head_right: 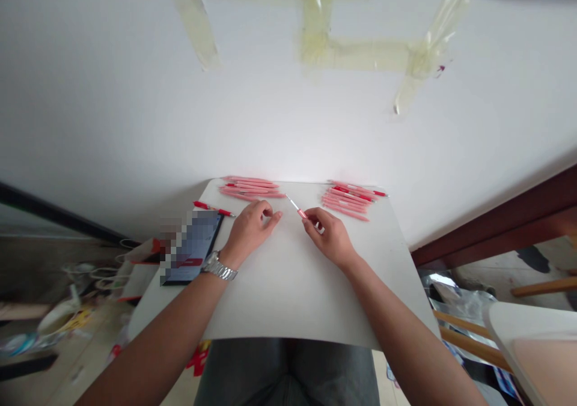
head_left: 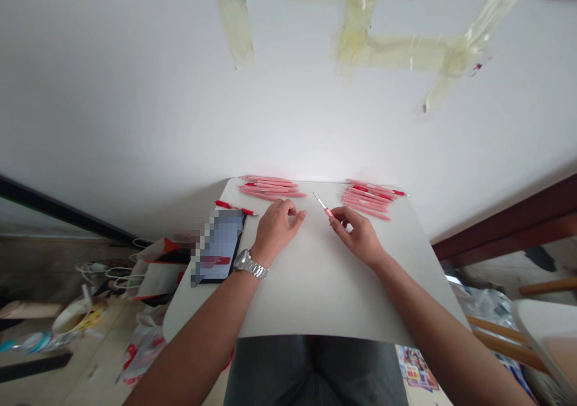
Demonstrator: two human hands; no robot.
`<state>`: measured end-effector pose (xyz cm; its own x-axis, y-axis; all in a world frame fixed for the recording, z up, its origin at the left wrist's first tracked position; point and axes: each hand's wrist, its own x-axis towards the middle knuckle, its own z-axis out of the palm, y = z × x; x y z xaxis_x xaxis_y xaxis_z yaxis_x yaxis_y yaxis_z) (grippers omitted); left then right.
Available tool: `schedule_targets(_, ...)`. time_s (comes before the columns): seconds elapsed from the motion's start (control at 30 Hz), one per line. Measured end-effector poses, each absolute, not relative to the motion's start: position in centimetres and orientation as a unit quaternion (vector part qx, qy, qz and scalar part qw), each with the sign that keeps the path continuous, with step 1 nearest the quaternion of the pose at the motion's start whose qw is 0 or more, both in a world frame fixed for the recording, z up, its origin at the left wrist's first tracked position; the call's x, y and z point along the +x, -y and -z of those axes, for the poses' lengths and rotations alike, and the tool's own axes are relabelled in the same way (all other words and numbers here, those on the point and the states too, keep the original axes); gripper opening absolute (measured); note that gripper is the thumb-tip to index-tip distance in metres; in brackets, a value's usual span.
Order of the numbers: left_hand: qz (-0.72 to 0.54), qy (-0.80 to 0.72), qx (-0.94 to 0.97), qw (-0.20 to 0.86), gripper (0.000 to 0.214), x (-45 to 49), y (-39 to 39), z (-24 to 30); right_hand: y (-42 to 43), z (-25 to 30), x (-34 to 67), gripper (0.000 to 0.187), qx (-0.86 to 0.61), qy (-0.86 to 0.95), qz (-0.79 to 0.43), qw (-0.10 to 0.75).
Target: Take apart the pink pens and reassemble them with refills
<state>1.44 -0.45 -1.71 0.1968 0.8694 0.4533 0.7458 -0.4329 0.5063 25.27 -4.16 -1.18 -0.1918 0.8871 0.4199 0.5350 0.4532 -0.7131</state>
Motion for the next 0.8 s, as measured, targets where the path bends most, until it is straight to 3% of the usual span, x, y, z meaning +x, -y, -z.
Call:
schedule_targets(0.5, -0.295, -0.533, 0.792, 0.051, 0.014, 1.45, 0.44, 2.24, 4.23, 1.05, 25.24, 0.021, -0.483, 0.744, -0.207, 0.412)
schedule_targets(0.8, -0.380, -0.488, 0.778, 0.112, 0.012, 1.53, 0.33, 1.72, 4.07, 1.42, 25.27, 0.017, -0.475, 0.746, -0.212, 0.415)
